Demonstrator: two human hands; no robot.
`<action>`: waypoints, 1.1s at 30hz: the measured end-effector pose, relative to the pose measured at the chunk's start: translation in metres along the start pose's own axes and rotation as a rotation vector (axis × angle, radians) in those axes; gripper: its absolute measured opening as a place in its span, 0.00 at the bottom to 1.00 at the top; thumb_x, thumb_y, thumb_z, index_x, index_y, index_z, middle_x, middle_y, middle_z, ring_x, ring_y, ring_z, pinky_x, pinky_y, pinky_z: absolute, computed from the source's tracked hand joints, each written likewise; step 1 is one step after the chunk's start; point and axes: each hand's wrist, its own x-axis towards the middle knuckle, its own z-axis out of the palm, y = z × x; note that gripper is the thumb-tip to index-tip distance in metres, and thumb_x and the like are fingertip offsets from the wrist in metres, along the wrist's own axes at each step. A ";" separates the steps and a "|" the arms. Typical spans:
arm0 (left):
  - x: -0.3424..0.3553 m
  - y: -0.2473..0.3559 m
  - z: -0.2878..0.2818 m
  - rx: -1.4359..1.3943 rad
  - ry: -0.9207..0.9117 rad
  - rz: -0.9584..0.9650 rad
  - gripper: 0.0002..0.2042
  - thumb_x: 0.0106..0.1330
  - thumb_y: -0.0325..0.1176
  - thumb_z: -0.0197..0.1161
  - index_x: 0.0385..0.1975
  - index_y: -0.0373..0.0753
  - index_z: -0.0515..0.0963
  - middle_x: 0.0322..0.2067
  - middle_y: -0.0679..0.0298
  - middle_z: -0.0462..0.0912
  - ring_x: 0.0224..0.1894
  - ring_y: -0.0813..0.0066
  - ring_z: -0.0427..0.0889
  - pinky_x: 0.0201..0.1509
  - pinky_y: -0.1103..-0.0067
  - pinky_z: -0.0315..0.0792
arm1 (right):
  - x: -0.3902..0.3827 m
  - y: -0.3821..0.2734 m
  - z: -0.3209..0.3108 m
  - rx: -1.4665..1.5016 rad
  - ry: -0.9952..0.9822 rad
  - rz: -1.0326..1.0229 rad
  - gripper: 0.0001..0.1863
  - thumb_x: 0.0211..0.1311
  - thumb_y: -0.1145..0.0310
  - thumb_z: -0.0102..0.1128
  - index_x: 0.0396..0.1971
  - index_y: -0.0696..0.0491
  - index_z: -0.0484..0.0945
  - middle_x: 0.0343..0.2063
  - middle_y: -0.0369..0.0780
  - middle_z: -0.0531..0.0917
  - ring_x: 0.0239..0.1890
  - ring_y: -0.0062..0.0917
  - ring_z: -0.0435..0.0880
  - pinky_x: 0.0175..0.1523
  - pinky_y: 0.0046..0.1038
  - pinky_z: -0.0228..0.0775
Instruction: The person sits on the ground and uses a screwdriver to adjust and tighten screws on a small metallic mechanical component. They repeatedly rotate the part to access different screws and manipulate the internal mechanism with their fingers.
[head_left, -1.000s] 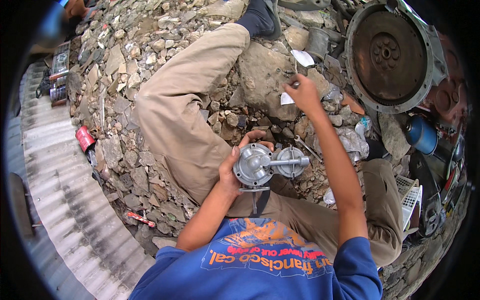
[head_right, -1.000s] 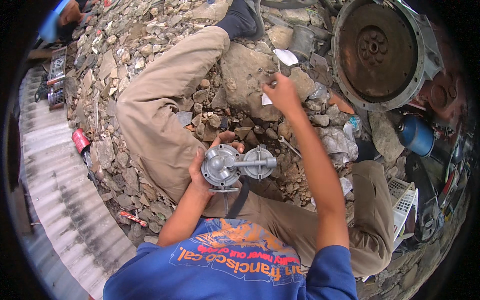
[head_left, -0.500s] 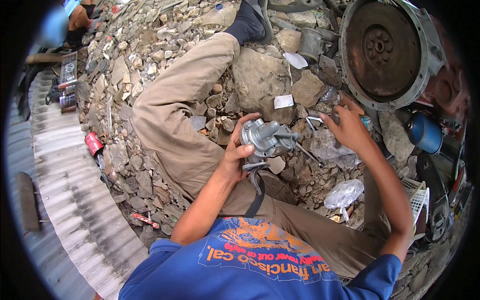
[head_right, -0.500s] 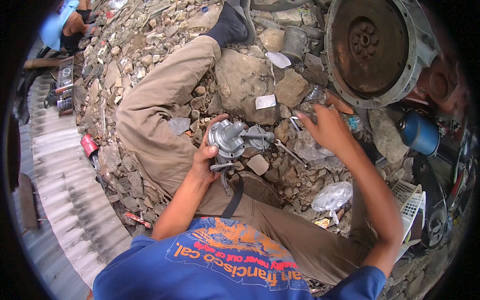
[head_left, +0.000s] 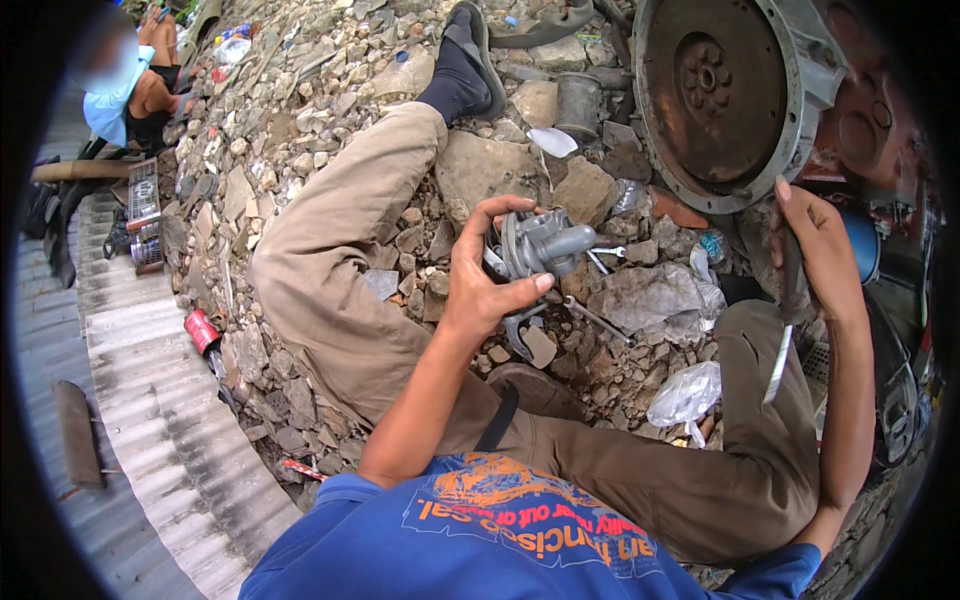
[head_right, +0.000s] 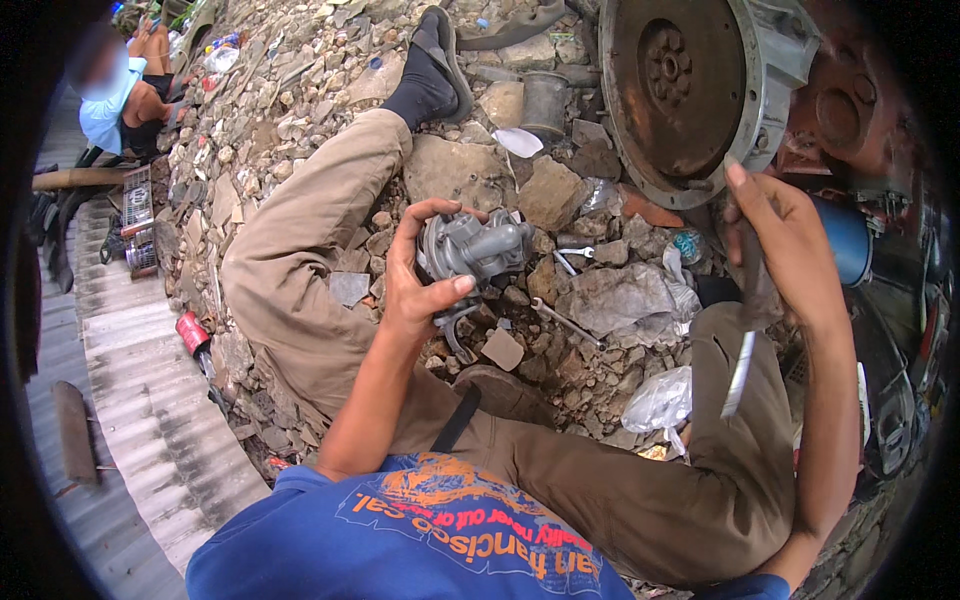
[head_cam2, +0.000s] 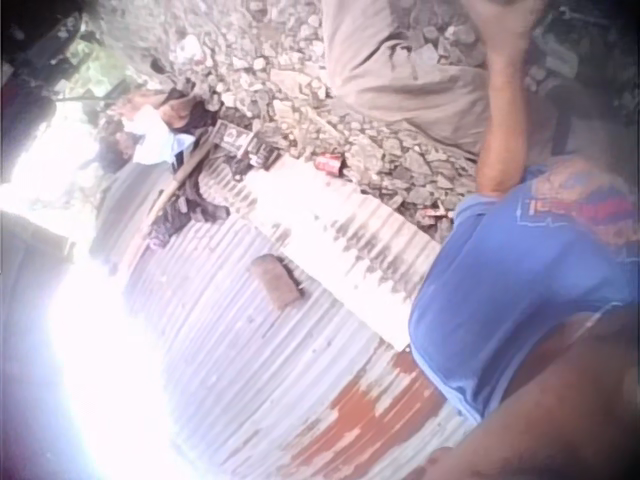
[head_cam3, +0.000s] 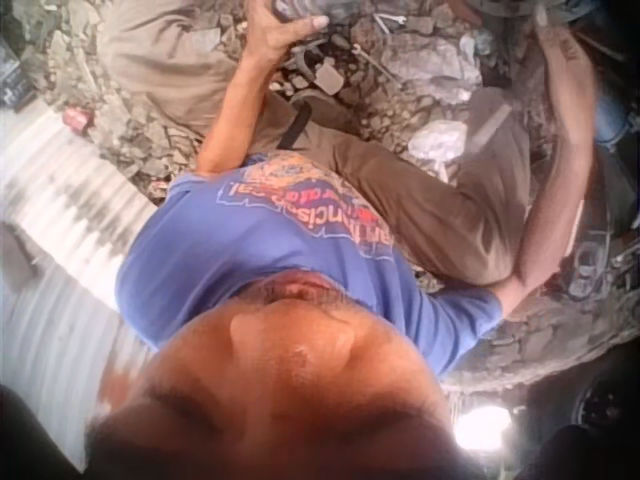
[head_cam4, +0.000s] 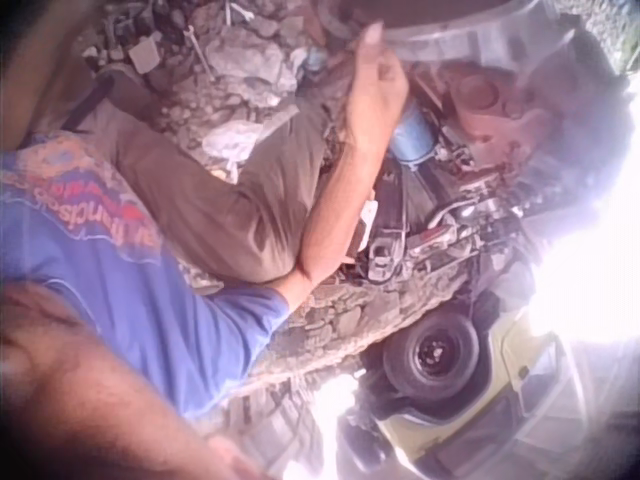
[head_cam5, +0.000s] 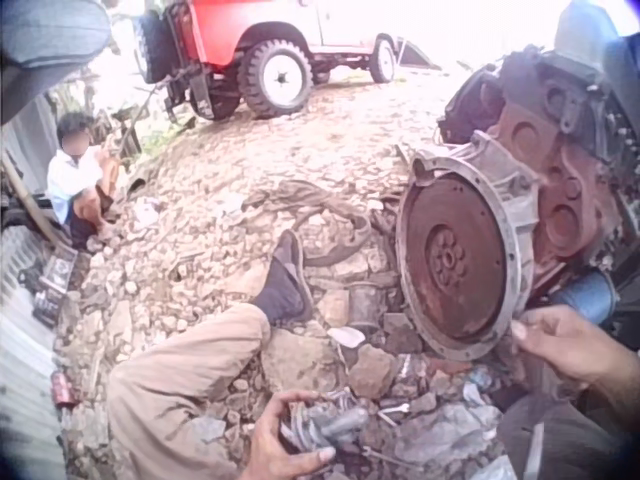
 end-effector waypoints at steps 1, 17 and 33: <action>0.002 0.000 0.002 0.027 0.000 0.027 0.37 0.43 0.38 0.77 0.56 0.35 0.71 0.49 0.57 0.78 0.53 0.70 0.76 0.60 0.73 0.69 | -0.004 0.000 0.003 0.118 -0.007 0.026 0.23 0.72 0.47 0.58 0.31 0.54 0.76 0.21 0.33 0.77 0.19 0.15 0.76 0.25 0.19 0.68; -0.036 -0.014 0.021 -0.244 -0.047 -0.050 0.29 0.49 0.40 0.73 0.50 0.38 0.69 0.51 0.47 0.74 0.54 0.61 0.78 0.61 0.66 0.74 | -0.053 -0.031 0.060 0.338 -0.014 -0.051 0.14 0.65 0.67 0.69 0.42 0.63 0.81 0.38 0.48 0.88 0.40 0.30 0.89 0.42 0.29 0.86; -0.039 -0.013 0.027 -0.217 -0.007 -0.028 0.28 0.48 0.41 0.72 0.48 0.35 0.72 0.49 0.50 0.78 0.52 0.66 0.77 0.61 0.69 0.68 | -0.061 -0.035 0.067 0.103 -0.032 -0.246 0.11 0.60 0.71 0.72 0.39 0.62 0.85 0.38 0.44 0.89 0.41 0.23 0.86 0.46 0.25 0.80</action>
